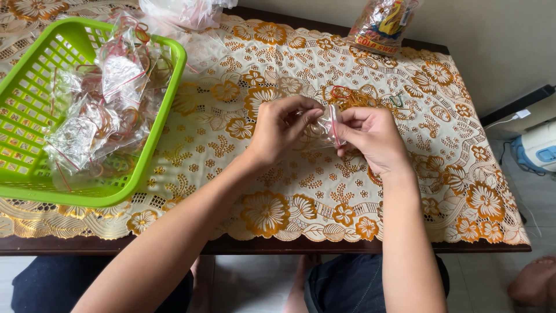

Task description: A person is portioning rubber bands from a pile and a basket into small individual plastic bags.

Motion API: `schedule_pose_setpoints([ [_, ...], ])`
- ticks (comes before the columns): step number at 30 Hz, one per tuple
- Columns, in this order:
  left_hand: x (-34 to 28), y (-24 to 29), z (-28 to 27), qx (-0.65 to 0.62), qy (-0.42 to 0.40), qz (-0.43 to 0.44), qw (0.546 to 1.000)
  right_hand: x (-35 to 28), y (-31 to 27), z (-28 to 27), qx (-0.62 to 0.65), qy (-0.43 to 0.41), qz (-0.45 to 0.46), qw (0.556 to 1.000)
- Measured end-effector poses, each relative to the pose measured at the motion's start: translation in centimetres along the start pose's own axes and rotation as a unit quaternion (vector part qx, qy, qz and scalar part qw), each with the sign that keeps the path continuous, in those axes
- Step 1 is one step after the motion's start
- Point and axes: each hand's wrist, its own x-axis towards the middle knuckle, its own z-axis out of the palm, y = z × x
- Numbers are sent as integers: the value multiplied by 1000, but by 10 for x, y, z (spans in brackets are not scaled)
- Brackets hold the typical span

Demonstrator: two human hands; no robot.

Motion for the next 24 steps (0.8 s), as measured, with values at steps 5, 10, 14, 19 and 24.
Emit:
schedule_pose_setpoints([
  [5,-5,3,1,26,25,-18,999,1,3,-6,18,-8,5,1000],
  [10,-3,7,0,-13,17,-115,993,9,12,-15,23,29,-10,999],
  [14,-3,7,-2,-126,-3,-216,968,10,14,-18,52,58,-6,997],
  [19,0,17,-4,-202,4,-265,943,9,12,-16,57,46,-11,997],
  [24,-4,9,-2,-187,-10,-251,950,8,12,-14,64,36,-16,997],
])
